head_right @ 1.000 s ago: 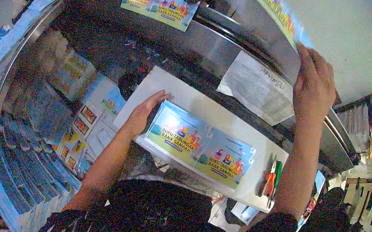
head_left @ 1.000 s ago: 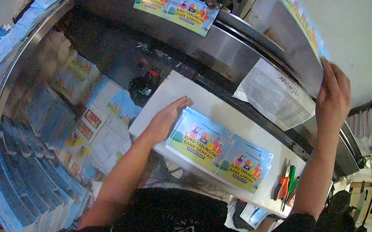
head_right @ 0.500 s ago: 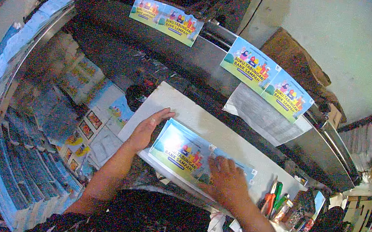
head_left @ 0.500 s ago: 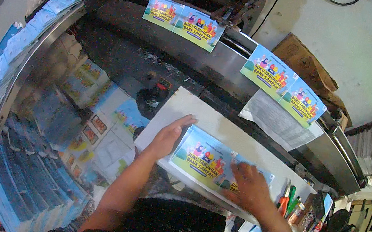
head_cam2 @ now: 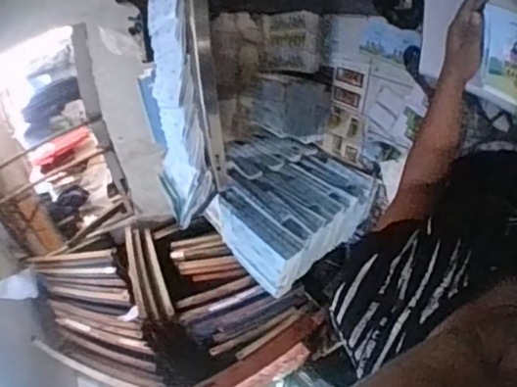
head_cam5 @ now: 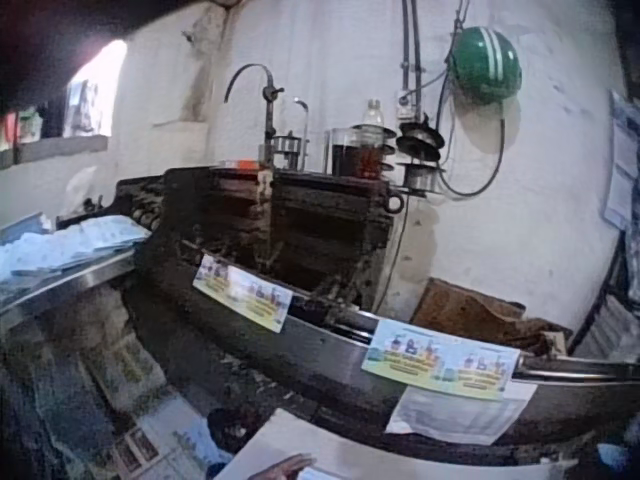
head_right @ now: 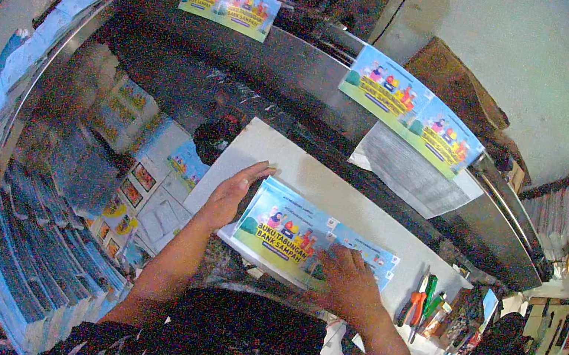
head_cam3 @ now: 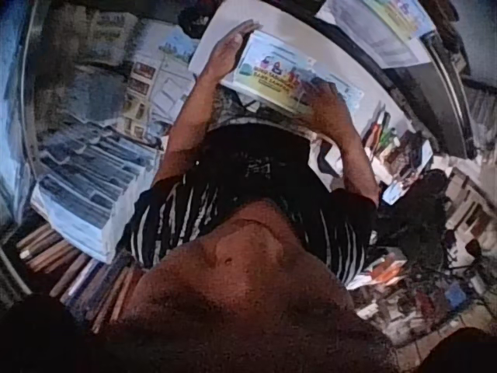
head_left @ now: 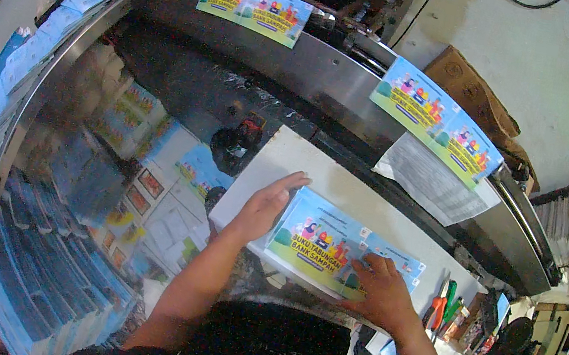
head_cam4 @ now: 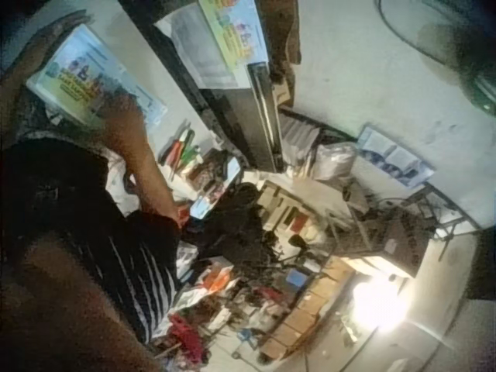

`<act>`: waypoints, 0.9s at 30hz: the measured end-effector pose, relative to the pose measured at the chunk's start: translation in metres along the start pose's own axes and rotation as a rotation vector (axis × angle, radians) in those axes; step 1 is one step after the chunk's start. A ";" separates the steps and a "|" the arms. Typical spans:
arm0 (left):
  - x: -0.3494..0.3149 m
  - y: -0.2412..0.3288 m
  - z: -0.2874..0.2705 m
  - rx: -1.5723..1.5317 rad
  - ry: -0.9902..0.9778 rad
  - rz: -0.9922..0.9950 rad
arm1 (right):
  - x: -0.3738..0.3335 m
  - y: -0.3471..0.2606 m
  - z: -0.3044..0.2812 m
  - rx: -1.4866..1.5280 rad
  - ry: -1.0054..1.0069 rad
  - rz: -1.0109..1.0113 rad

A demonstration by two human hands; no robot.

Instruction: The person organizes and stacks brochures by picking them up from a pile and placing them onto a stack on a table.

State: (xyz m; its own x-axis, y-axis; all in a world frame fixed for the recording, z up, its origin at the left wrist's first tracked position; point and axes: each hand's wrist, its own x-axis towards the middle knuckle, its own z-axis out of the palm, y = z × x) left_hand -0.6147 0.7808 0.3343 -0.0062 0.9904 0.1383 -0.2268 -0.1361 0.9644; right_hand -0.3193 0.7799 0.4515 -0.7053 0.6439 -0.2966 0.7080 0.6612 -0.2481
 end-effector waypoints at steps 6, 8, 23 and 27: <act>0.002 -0.009 0.000 0.059 -0.015 0.079 | -0.002 0.016 -0.016 0.166 -0.023 -0.004; 0.003 -0.007 0.000 0.088 -0.044 0.070 | -0.001 0.006 -0.041 0.220 -0.052 0.014; 0.006 0.009 0.006 0.542 -0.113 0.095 | 0.096 0.136 -0.194 -0.612 1.073 -0.005; 0.005 0.007 0.004 0.438 -0.111 0.064 | 0.109 0.167 -0.136 -0.471 0.687 0.061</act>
State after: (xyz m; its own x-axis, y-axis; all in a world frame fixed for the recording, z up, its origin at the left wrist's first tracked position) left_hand -0.6120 0.7844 0.3427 0.1031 0.9741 0.2014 0.2036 -0.2189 0.9543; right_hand -0.2825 1.0128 0.5036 -0.6397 0.6739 0.3696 0.7638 0.6113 0.2072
